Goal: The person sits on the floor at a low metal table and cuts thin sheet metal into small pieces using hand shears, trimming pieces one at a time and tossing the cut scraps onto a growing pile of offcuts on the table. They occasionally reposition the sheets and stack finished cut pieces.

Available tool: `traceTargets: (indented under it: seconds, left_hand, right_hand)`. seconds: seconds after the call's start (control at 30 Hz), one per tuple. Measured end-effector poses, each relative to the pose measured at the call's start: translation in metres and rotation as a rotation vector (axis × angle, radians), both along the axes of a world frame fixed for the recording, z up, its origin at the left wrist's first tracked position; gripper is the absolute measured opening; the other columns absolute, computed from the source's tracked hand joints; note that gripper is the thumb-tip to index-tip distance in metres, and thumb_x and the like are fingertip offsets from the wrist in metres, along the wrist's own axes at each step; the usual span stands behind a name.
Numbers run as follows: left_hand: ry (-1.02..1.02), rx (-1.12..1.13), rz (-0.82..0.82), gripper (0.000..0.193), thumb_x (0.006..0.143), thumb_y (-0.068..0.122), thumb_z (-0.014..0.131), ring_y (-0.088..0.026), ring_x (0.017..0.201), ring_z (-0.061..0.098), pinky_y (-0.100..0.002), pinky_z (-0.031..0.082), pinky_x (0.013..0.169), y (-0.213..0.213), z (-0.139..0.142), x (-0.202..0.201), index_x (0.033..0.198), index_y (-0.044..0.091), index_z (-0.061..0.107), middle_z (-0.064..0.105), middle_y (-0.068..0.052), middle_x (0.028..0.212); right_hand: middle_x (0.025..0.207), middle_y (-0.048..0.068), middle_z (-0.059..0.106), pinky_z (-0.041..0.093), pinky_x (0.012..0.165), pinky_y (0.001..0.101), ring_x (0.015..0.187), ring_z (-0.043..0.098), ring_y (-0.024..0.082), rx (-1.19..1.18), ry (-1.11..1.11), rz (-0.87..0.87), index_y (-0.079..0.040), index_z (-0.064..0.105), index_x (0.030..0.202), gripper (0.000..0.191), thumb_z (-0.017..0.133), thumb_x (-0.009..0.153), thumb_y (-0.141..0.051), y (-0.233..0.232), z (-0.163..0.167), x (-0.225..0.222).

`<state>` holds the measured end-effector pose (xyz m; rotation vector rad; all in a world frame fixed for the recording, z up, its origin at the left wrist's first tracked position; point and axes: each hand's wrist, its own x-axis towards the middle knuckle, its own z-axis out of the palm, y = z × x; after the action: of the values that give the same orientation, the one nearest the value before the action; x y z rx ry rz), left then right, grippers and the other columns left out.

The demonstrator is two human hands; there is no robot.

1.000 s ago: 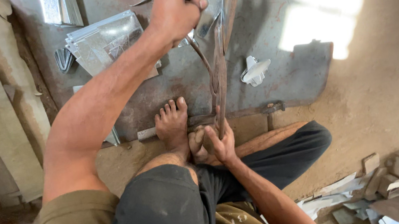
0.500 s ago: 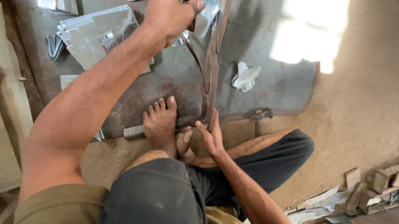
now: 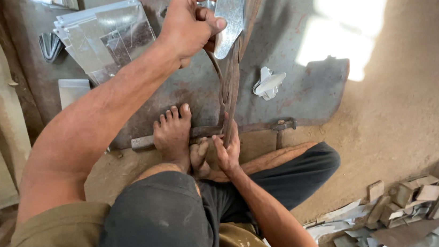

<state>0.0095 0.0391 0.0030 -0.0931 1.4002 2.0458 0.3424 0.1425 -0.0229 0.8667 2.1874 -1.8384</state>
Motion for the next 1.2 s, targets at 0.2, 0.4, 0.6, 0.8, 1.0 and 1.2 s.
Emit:
traceTargets:
  seconds: [0.2, 0.4, 0.6, 0.8, 1.0, 1.2]
  left_hand:
    - [0.032, 0.053, -0.036, 0.037, 0.097, -0.006, 0.073, -0.013, 0.057, 0.062, -0.035, 0.054, 0.047, -0.004, 0.004, 0.002, 0.129, 0.003, 0.057, 0.06, -0.004, 0.074]
    - [-0.077, -0.034, -0.074, 0.035, 0.094, -0.004, 0.074, -0.012, 0.058, 0.063, -0.036, 0.062, 0.049, -0.006, 0.017, 0.011, 0.121, 0.006, 0.055, 0.061, -0.001, 0.073]
    - [-0.082, 0.043, -0.066, 0.035, 0.096, -0.006, 0.073, -0.014, 0.059, 0.065, -0.038, 0.062, 0.05, -0.007, 0.007, 0.018, 0.124, 0.005, 0.055, 0.06, -0.002, 0.072]
    - [0.053, 0.005, -0.05, 0.035, 0.097, -0.005, 0.071, -0.013, 0.064, 0.066, -0.034, 0.058, 0.053, -0.008, 0.006, 0.023, 0.128, 0.004, 0.057, 0.064, -0.004, 0.078]
    - [-0.098, 0.07, -0.127, 0.029, 0.102, 0.018, 0.062, -0.015, 0.073, 0.073, -0.034, 0.063, 0.064, -0.001, 0.04, 0.024, 0.126, 0.008, 0.05, 0.07, -0.005, 0.094]
    - [-0.276, -0.12, -0.167, 0.042, 0.104, 0.042, 0.047, -0.021, 0.065, 0.074, -0.035, 0.062, 0.055, 0.018, 0.065, 0.011, 0.121, 0.004, 0.055, 0.07, -0.012, 0.098]
  right_hand:
    - [0.151, 0.019, 0.048, 0.04, 0.111, 0.0363, 0.13, 0.046, 0.028, 0.072, -0.01, 0.035, -0.001, 0.038, 0.159, 0.069, 0.065, 0.096, -0.01, 0.003, 0.006, -0.005]
    - [0.165, 0.018, 0.035, 0.03, 0.122, 0.0393, 0.154, 0.033, 0.028, -0.101, -0.011, -0.006, -0.002, 0.029, 0.16, 0.068, 0.059, 0.099, -0.011, -0.003, 0.038, 0.002]
    - [0.163, 0.021, 0.042, 0.033, 0.123, 0.0402, 0.152, 0.04, 0.03, -0.024, 0.039, -0.003, 0.003, 0.043, 0.153, 0.057, 0.061, 0.101, -0.01, -0.012, 0.035, -0.001]
    - [0.164, 0.02, 0.039, 0.059, 0.094, 0.0343, 0.135, 0.054, 0.024, -0.088, -0.016, -0.043, 0.008, 0.057, 0.139, 0.045, 0.061, 0.098, -0.008, -0.01, 0.036, -0.004]
    - [0.161, 0.021, 0.042, 0.062, 0.089, 0.0329, 0.12, 0.066, 0.022, -0.173, 0.008, -0.114, 0.008, 0.057, 0.136, 0.041, 0.06, 0.098, -0.008, -0.01, 0.03, 0.003]
    - [0.162, 0.023, 0.049, 0.05, 0.106, 0.0337, 0.141, 0.055, 0.025, 0.09, 0.131, 0.03, 0.01, 0.064, 0.138, 0.036, 0.062, 0.104, -0.003, -0.006, 0.022, 0.01]
